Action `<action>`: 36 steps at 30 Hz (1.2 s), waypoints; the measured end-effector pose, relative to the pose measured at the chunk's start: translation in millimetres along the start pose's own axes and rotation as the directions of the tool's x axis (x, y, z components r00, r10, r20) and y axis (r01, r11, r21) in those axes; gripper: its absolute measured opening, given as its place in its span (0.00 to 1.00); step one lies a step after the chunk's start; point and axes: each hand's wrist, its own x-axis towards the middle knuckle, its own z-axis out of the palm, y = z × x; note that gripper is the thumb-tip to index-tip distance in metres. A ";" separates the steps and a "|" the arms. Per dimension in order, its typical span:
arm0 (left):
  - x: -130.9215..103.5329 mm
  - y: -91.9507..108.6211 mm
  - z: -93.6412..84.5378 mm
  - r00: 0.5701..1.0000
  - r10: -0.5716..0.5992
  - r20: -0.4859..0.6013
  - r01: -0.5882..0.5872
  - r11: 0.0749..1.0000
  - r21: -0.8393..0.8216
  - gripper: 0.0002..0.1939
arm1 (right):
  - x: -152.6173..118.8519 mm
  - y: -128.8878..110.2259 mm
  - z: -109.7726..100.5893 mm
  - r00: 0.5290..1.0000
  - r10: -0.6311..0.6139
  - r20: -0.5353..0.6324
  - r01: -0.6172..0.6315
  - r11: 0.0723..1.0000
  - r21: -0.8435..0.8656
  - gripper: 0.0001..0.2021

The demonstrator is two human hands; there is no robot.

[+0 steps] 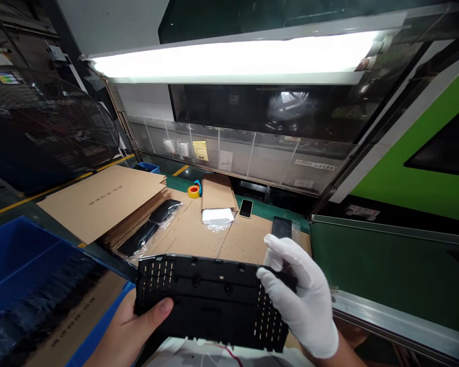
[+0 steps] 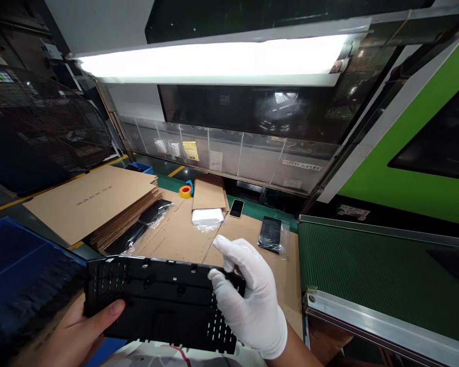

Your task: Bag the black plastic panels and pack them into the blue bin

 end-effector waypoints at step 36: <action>-3.9 -3.3 3.9 1.000 -0.005 -0.014 0.004 0.997 -0.074 0.27 | -2.7 0.2 5.7 0.945 0.322 0.055 -0.327 0.931 0.162 0.12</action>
